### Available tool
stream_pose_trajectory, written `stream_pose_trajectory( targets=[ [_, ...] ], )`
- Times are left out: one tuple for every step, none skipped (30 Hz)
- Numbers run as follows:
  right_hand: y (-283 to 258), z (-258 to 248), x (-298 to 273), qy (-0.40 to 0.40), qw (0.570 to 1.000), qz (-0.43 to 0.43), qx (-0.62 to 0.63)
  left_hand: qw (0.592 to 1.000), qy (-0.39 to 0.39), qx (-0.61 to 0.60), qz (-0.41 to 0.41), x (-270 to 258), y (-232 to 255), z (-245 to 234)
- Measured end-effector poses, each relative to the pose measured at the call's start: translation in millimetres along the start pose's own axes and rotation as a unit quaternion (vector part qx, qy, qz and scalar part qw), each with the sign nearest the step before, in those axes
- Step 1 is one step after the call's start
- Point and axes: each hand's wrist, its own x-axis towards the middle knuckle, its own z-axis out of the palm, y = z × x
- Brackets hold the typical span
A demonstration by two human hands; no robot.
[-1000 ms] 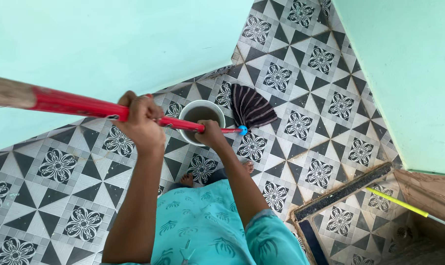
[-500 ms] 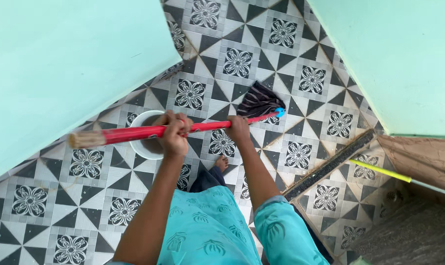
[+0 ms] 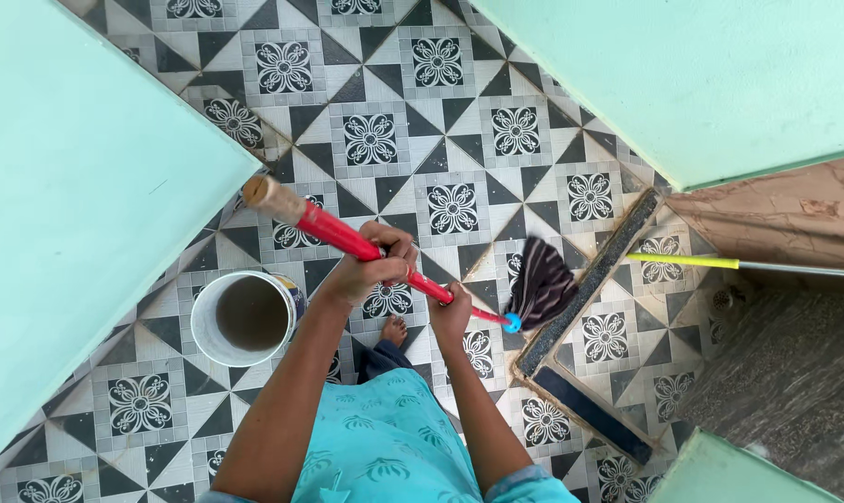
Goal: The person mops a tiled floor using a mop with a red handle and a black yarn head, dipping it into a white bucket of water and moving it across the surface.
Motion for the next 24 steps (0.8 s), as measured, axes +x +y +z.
stream_pose_trajectory(
  targets=[
    [-5, 3, 1, -0.004, 0.999, 0.045, 0.026, 1.0, 0.023, -0.013, 0.012, 8, 4, 3],
    [-8, 7, 6, -0.004, 0.999, 0.05, 0.009, 0.998, 0.046, -0.027, 0.024, 17, 7, 7],
    [-10, 15, 13, -0.005, 0.999, 0.053, -0.007, 0.996, 0.069, -0.039, 0.037, 25, 10, 9],
    [-11, 23, 21, -0.006, 0.998, 0.056, -0.022, 0.995, 0.076, -0.041, 0.048, 32, 15, 9],
    [-9, 33, 32, 0.004, 0.998, 0.05, -0.028, 0.994, 0.083, -0.042, 0.06, 39, 20, 8],
    [-7, 43, 47, 0.013, 0.998, 0.044, -0.034, 0.992, 0.091, -0.044, 0.071, 45, 25, 6],
    [-5, 54, 63, 0.021, 0.998, 0.038, -0.04, 0.992, 0.084, -0.04, 0.083, 52, 31, 3],
    [-4, 65, 80, 0.078, 0.995, -0.043, -0.037, 0.992, 0.077, -0.036, 0.095, 58, 36, 0],
    [-4, 76, 96, 0.132, 0.983, -0.122, -0.033, 0.991, 0.073, -0.033, 0.104, 60, 40, -2],
    [-6, 84, 110, 0.184, 0.962, -0.2, -0.027, 0.988, 0.096, -0.023, 0.12, 59, 42, -3],
    [-9, 93, 126, 0.145, 0.972, -0.185, -0.027, 0.983, 0.118, -0.012, 0.137, 60, 46, -6],
    [-14, 99, 142, 0.106, 0.979, -0.171, -0.028, 0.978, 0.14, 0.0, 0.155, 57, 50, -11],
    [-21, 107, 154, 0.063, 0.985, -0.157, -0.029, 0.973, 0.159, 0.012, 0.168, 50, 54, -16],
    [-29, 116, 165, 0.044, 0.984, -0.171, -0.032, 0.967, 0.177, 0.024, 0.18, 41, 57, -20],
    [-40, 128, 170, 0.024, 0.983, -0.181, -0.034, 0.961, 0.196, 0.039, 0.189, 29, 60, -25],
    [-52, 142, 174, 0.005, 0.981, -0.191, -0.036, 0.947, 0.22, 0.048, 0.229, 18, 62, -28],
    [-65, 158, 172, -0.037, 0.978, -0.203, 0.0, 0.934, 0.237, 0.057, 0.261, 5, 63, -29],
    [-79, 175, 172, -0.077, 0.973, -0.216, 0.036, 0.919, 0.254, 0.067, 0.293, -8, 65, -30],
    [-88, 185, 172, -0.116, 0.965, -0.227, 0.066, 0.897, 0.296, 0.083, 0.316, -20, 64, -30],
    [-102, 203, 167, -0.143, 0.953, -0.26, 0.067, 0.873, 0.337, 0.1, 0.338, -34, 65, -30],
    [-117, 221, 159, -0.168, 0.938, -0.295, 0.068, 0.847, 0.372, 0.106, 0.365, -44, 66, -29],
    [-126, 231, 147, -0.213, 0.924, -0.308, 0.072, 0.818, 0.406, 0.111, 0.391, -56, 66, -27],
    [-136, 240, 135, -0.258, 0.908, -0.322, 0.078, 0.798, 0.434, 0.113, 0.401, -69, 68, -24],
    [-145, 249, 121, -0.29, 0.89, -0.342, 0.09, 0.777, 0.462, 0.114, 0.411, -82, 69, -20]
  ],
)
